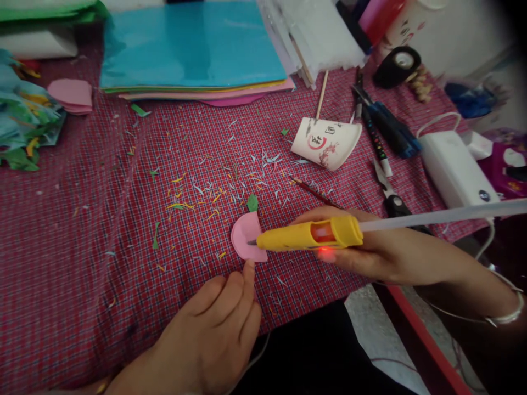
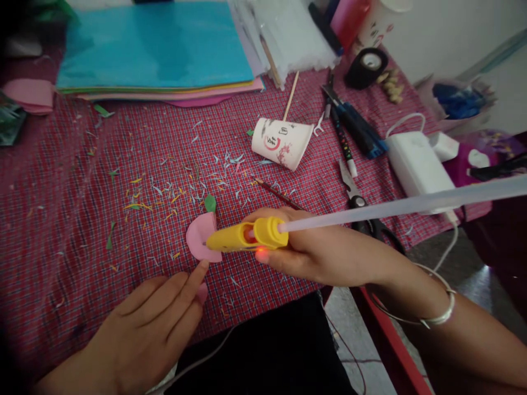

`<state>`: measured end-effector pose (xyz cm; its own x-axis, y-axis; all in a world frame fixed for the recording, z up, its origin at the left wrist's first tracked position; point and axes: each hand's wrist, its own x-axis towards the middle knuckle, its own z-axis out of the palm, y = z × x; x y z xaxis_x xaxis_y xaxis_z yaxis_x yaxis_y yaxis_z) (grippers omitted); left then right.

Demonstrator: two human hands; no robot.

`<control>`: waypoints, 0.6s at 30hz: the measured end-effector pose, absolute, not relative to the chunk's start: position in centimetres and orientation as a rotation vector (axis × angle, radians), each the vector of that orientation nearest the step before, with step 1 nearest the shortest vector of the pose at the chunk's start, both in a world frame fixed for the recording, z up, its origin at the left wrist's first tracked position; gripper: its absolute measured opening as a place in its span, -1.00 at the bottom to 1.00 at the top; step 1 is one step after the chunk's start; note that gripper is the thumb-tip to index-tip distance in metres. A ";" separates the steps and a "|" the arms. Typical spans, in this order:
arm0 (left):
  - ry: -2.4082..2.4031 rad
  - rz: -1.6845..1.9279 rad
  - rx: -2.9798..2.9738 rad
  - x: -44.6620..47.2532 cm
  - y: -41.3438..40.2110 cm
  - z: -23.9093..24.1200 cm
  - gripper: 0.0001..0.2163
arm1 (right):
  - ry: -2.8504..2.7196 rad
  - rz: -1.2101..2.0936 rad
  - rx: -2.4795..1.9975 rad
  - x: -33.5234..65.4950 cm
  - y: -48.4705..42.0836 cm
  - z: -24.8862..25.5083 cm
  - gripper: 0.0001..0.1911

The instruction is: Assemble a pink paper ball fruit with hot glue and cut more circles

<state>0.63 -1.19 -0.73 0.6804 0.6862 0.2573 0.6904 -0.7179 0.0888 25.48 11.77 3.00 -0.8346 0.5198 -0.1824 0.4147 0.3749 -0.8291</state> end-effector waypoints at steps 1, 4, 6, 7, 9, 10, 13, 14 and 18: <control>-1.181 -0.414 -2.872 0.6 -1.2 -0.8 -0.70 | -2.508 1.474 -0.857 25.5 11.8 3.0 -0.76; -1.205 -0.386 -2.875 0.6 -1.2 -0.8 -0.67 | -2.430 1.472 -0.925 25.3 11.7 2.6 -0.74; -1.207 -0.404 -2.859 0.7 -1.1 -0.7 -0.66 | -2.385 1.458 -0.973 25.0 11.5 2.3 -0.73; -1.206 -0.413 -2.854 0.7 -1.1 -0.7 -0.66 | -2.377 1.451 -0.978 24.9 11.5 2.1 -0.72; -1.200 -0.421 -2.852 0.8 -1.0 -0.7 -0.67 | -2.386 1.447 -0.946 24.8 11.4 2.0 -0.73; -1.197 -0.415 -2.856 0.8 -1.0 -0.7 -0.68 | -2.403 1.457 -0.914 24.8 11.4 2.1 -0.73; -1.179 -0.374 -2.875 0.6 -1.3 -0.8 -0.70 | -2.477 1.500 -0.820 25.3 11.5 2.4 -0.74; -1.173 -0.360 -2.879 0.5 -1.4 -0.9 -0.70 | -2.500 1.515 -0.797 25.6 11.6 2.4 -0.75; -1.168 -0.346 -2.867 0.3 -1.8 -1.1 -0.71 | -2.544 1.575 -0.744 26.3 11.8 2.6 -0.73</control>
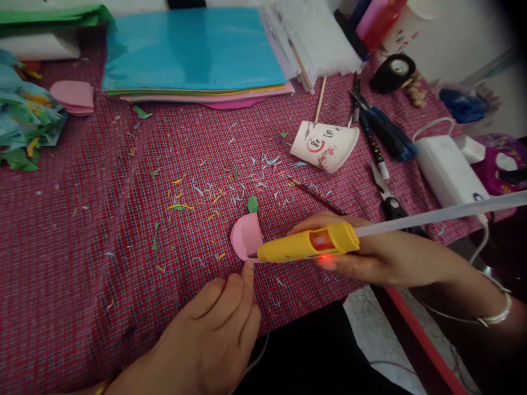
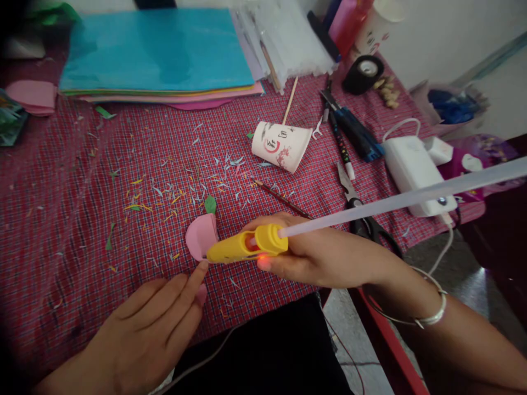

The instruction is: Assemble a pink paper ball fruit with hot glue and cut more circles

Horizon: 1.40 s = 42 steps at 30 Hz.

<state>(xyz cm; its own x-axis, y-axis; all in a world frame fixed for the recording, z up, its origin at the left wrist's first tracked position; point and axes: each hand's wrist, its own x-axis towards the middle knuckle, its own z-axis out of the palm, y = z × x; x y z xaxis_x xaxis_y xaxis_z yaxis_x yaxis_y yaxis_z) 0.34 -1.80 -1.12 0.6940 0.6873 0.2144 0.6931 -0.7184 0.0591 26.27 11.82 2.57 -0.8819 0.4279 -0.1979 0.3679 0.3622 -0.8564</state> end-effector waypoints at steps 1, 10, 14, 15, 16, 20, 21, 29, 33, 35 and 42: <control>-1.170 -0.347 -2.865 0.3 -1.8 -1.1 -0.72 | -2.543 1.584 -0.743 26.3 11.9 2.6 -0.73; -1.207 -0.375 -2.885 0.5 -1.4 -0.9 -0.71 | -2.361 1.532 -0.954 26.0 11.5 2.2 -0.73; -1.202 -0.375 -2.871 0.5 -1.4 -1.2 -0.70 | -2.364 1.394 -1.014 26.0 11.3 2.0 -0.72; -1.204 -0.382 -2.860 0.5 -1.4 -1.2 -0.69 | -2.382 1.355 -1.019 25.9 11.3 2.1 -0.71; -1.199 -0.390 -2.851 0.4 -1.4 -1.3 -0.68 | -2.400 1.321 -1.029 25.8 11.3 2.1 -0.71; -1.186 -0.377 -2.845 0.4 -1.2 -1.2 -0.65 | -2.439 1.265 -1.040 25.4 11.4 2.5 -0.69; -1.186 -0.372 -2.846 0.4 -1.2 -1.2 -0.65 | -2.439 1.265 -1.037 25.3 11.4 2.6 -0.69; -1.226 -0.421 -2.824 0.8 -1.0 -0.8 -0.59 | -2.480 1.392 -0.960 25.3 11.4 2.8 -0.69; -1.236 -0.414 -2.838 0.8 -0.9 -0.9 -0.63 | -2.501 1.417 -0.949 25.9 11.4 3.3 -0.68; -1.232 -0.405 -2.847 0.7 -0.9 -0.9 -0.64 | -2.487 1.429 -0.973 26.0 11.3 3.5 -0.68; -1.209 -0.463 -2.821 0.8 -0.6 -0.6 -0.61 | -2.427 1.380 -1.060 25.5 11.3 3.0 -0.69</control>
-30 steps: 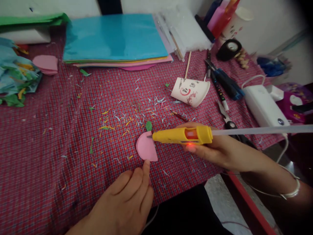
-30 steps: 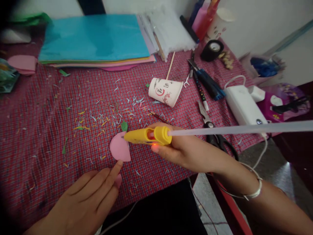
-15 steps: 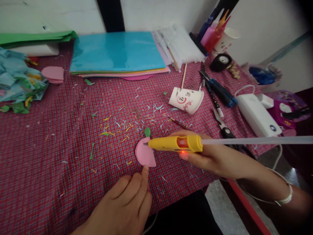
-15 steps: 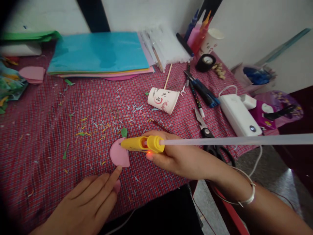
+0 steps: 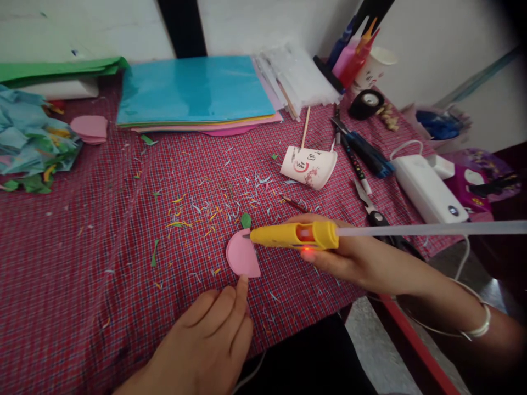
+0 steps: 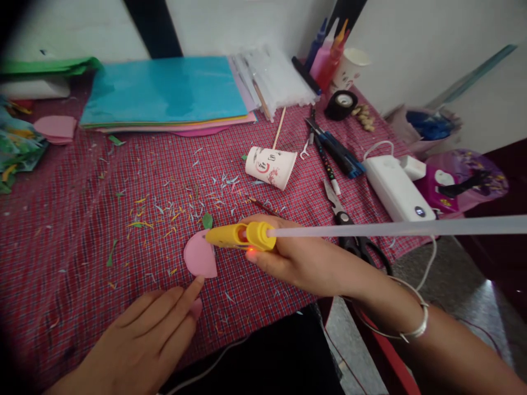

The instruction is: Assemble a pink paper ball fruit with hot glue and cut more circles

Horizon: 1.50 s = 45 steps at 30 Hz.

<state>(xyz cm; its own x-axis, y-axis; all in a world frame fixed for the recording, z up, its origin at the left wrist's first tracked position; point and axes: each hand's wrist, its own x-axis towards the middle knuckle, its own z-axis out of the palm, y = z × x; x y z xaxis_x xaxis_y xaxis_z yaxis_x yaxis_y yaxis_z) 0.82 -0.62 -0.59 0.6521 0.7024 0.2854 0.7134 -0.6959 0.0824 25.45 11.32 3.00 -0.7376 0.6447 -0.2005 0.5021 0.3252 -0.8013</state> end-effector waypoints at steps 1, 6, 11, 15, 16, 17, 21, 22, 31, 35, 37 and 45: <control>-1.212 -0.448 -2.831 0.8 -0.6 -0.6 -0.62 | -2.434 1.387 -1.049 25.5 11.3 3.0 -0.69; -1.303 -0.524 -2.856 0.7 -0.3 -0.7 -0.73 | -2.496 1.424 -0.998 26.7 10.4 3.3 -0.66; -1.649 -0.806 -3.089 -0.5 1.4 0.5 -0.77 | -2.421 1.587 -1.003 27.6 9.3 3.1 -0.67; -1.781 -0.991 -3.164 -2.0 3.0 2.1 -0.83 | -2.206 1.766 -0.991 27.2 9.1 2.5 -0.71; -1.739 -1.023 -3.125 -2.4 3.2 2.3 -0.84 | -2.163 1.778 -0.983 27.1 9.1 2.4 -0.72; -1.687 -1.018 -3.089 -2.7 3.5 2.3 -0.83 | -2.132 1.796 -0.980 26.9 9.2 2.4 -0.72; -1.524 -0.879 -3.038 -3.3 3.9 1.5 -0.87 | -2.099 1.930 -1.033 26.2 9.4 2.4 -0.68; -1.495 -0.846 -3.047 -3.3 4.0 1.2 -0.86 | -2.103 1.949 -1.070 26.0 9.5 2.5 -0.66; -1.367 -0.787 -2.991 -2.9 3.6 0.3 -0.85 | -2.027 2.070 -1.222 24.6 11.9 3.9 -0.56; -1.319 -0.613 -3.016 -2.7 3.7 -0.1 -0.85 | -1.796 2.238 -1.367 24.5 12.2 3.9 -0.60; -1.319 -0.575 -3.024 -2.7 3.8 -0.3 -0.86 | -1.748 2.277 -1.445 24.6 12.2 4.0 -0.62; -1.284 -0.566 -3.019 -2.9 3.7 -0.4 -0.86 | -1.924 2.139 -1.391 26.0 11.1 4.8 -0.57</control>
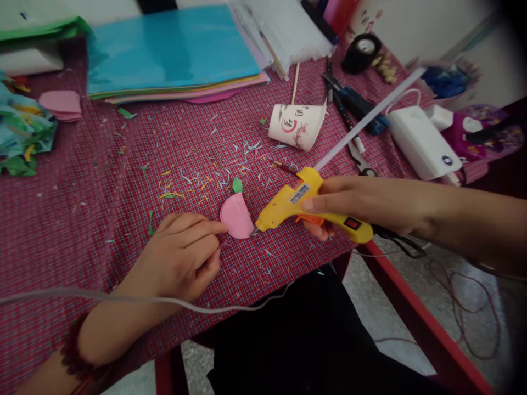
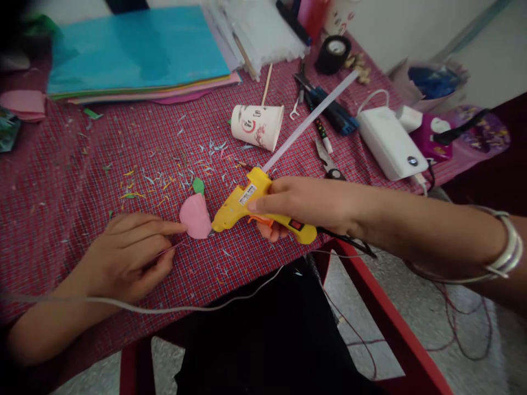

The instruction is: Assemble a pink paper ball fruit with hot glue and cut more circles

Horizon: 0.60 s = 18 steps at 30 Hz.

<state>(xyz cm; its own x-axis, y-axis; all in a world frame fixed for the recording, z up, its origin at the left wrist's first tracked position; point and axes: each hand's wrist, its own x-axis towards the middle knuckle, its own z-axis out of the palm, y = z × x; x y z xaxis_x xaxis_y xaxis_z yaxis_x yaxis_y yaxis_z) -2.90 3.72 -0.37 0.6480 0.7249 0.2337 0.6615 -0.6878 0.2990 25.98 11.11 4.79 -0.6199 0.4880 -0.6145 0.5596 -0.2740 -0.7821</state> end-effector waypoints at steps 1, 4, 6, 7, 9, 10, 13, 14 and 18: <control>1.138 0.499 2.683 -2.9 3.7 -0.4 -0.85 | 1.995 -2.001 1.326 26.2 10.7 4.9 -0.57; 1.124 0.513 2.692 -2.9 3.7 -0.4 -0.86 | 2.369 -1.863 1.279 26.3 9.4 4.7 -0.68; 1.123 0.523 2.699 -2.8 3.6 -0.5 -0.86 | 2.567 -1.834 1.201 26.1 8.7 4.0 -0.79; 1.124 0.523 2.704 -2.9 3.6 -0.6 -0.86 | 2.636 -1.806 1.160 26.0 8.5 3.5 -0.82; 1.122 0.532 2.715 -2.9 3.6 -0.6 -0.85 | 2.733 -1.727 1.101 25.8 8.4 2.6 -0.83; 1.123 0.533 2.719 -2.9 3.5 -0.6 -0.85 | 2.750 -1.692 1.091 25.8 8.4 2.3 -0.83; 1.115 0.548 2.728 -3.0 3.5 -0.5 -0.85 | 2.741 -1.677 1.094 26.1 8.6 1.7 -0.83; 1.114 0.548 2.726 -3.0 3.5 -0.5 -0.85 | 2.723 -1.695 1.099 26.2 8.6 1.6 -0.84; 1.115 0.543 2.704 -3.0 3.4 -0.5 -0.86 | 2.666 -1.756 1.135 26.4 8.6 1.5 -0.84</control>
